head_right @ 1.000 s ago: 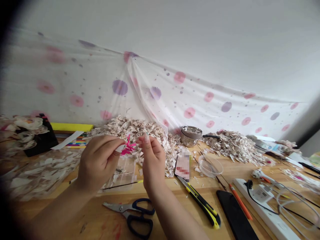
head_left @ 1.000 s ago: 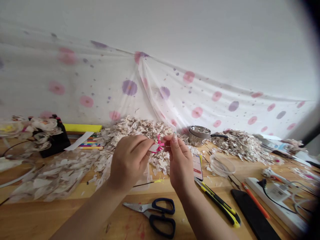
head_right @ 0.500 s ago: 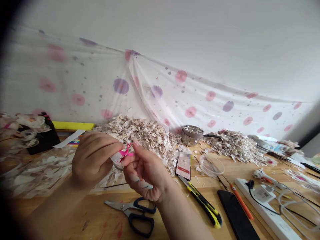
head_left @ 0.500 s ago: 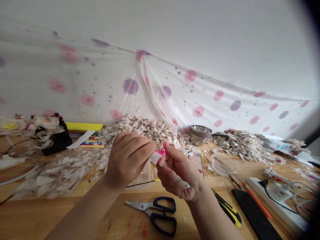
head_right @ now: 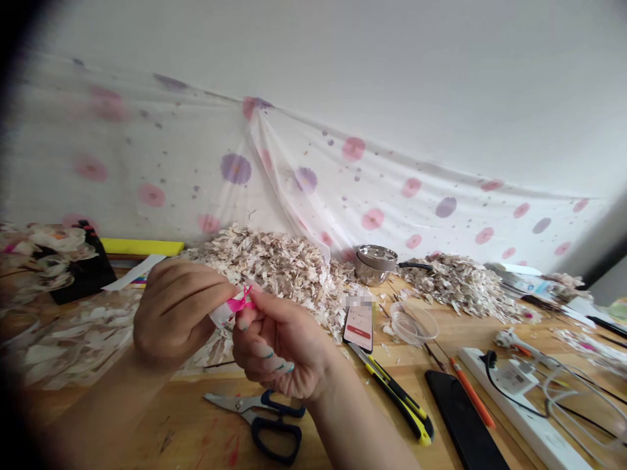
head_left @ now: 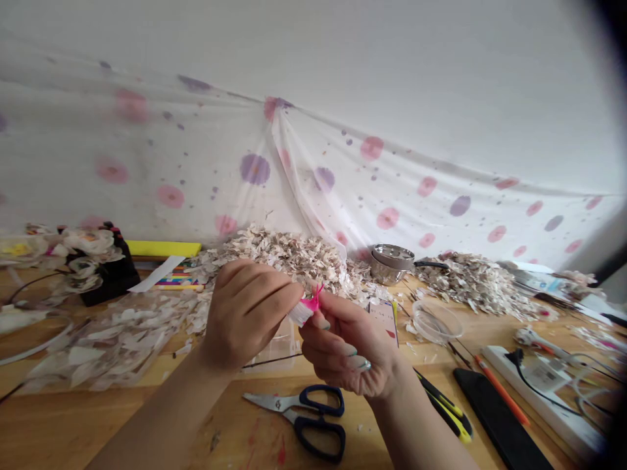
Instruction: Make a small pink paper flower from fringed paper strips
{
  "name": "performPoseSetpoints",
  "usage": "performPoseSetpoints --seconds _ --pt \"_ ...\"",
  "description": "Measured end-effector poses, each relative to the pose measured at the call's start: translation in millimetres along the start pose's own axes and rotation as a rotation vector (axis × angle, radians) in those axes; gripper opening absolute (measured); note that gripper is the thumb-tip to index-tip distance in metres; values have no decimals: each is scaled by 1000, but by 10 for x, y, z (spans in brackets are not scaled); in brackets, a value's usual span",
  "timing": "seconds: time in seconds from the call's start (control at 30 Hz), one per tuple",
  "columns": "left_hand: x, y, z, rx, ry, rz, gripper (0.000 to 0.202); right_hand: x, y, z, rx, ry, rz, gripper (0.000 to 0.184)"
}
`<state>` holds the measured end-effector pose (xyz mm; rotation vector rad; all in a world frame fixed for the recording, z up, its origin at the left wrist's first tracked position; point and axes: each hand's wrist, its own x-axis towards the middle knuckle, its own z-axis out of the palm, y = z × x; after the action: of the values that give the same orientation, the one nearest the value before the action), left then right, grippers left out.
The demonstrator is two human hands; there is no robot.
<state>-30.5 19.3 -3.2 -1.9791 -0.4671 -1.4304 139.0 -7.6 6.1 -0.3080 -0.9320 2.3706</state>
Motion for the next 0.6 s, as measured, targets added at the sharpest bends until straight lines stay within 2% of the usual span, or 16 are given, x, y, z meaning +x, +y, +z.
performPoseSetpoints --seconds 0.3,0.6 --pt "-5 -1 3 5 -10 17 11 6 -3 9 -46 -3 -75 37" --pt "-4 -13 9 -40 -45 -1 8 -15 -5 65 -62 93 -129 23"
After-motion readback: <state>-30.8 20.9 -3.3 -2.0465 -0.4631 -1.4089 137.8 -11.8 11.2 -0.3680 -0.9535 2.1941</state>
